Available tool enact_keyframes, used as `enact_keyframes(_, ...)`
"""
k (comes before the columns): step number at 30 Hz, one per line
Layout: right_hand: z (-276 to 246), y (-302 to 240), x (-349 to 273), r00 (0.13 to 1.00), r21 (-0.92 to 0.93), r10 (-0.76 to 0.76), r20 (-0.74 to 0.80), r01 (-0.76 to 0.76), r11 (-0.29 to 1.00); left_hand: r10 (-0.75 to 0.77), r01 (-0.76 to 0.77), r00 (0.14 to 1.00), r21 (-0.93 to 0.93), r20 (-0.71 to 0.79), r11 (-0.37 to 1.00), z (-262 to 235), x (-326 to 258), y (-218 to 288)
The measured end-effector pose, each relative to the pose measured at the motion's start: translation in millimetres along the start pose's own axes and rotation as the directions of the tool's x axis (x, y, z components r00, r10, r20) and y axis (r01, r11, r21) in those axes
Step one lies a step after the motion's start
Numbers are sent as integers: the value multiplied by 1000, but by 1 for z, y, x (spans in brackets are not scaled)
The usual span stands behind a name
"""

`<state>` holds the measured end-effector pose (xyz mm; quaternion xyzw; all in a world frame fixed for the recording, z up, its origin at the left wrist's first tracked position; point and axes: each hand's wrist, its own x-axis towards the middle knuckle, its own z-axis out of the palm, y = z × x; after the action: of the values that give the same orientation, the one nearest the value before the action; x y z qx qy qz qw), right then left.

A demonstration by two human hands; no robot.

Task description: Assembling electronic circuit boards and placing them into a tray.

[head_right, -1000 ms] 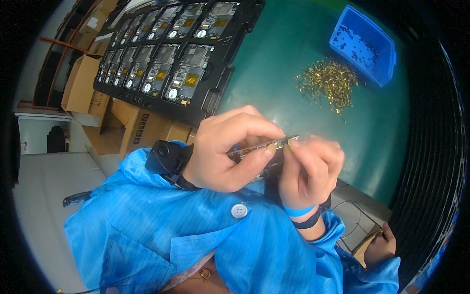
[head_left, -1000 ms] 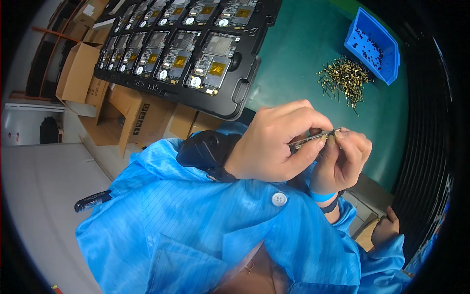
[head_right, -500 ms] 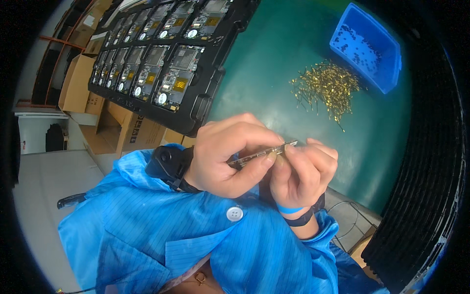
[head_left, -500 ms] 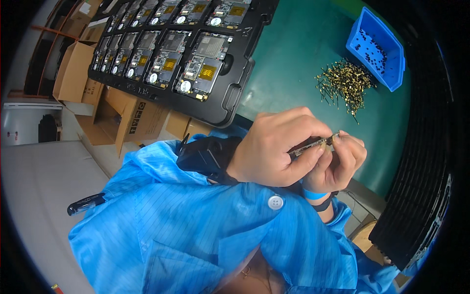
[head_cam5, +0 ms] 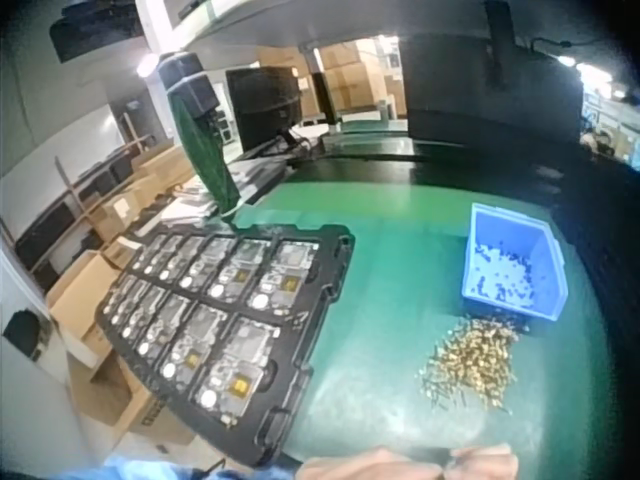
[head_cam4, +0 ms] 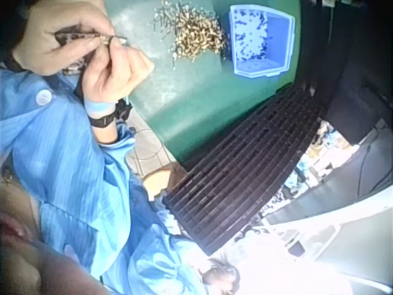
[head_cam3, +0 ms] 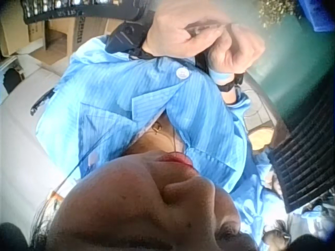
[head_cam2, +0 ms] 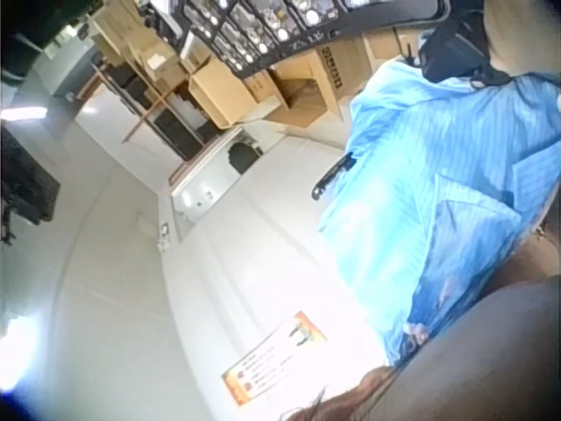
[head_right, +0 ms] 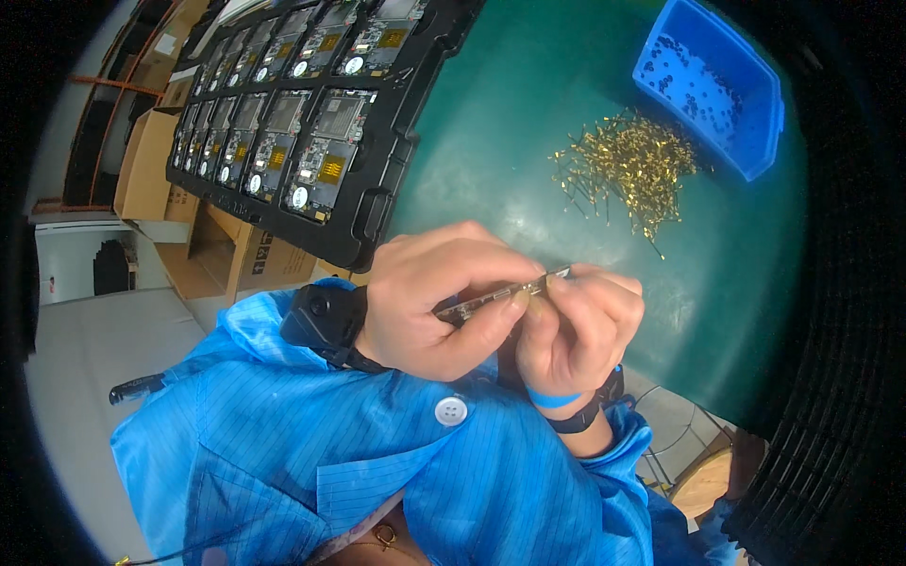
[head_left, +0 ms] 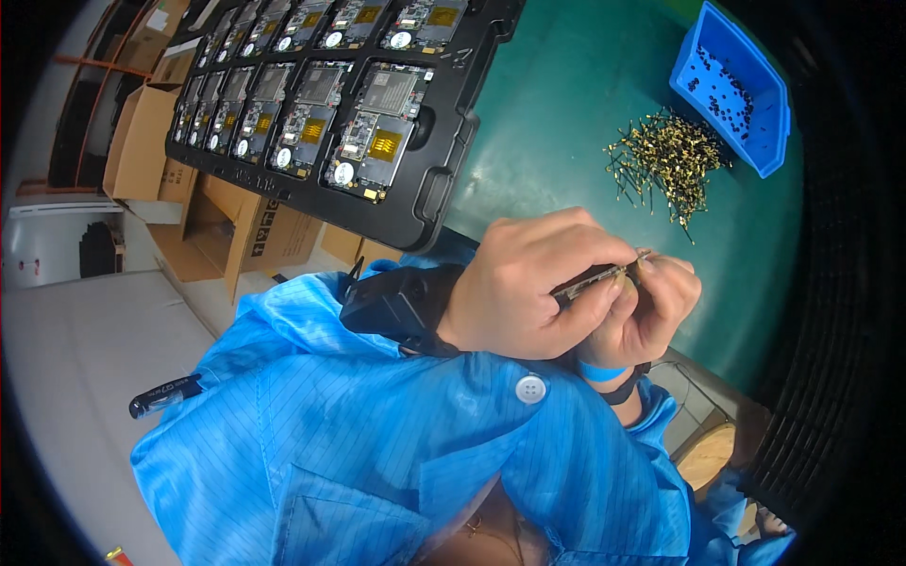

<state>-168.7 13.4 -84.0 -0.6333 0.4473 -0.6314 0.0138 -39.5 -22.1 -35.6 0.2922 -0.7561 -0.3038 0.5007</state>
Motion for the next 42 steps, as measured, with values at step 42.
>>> enact_keyframes(42, -19, -44, -29, 999, 335, -29, 44, 13, 942, -278, 343, 933, -335, 228, 877, -24, -33, 44)
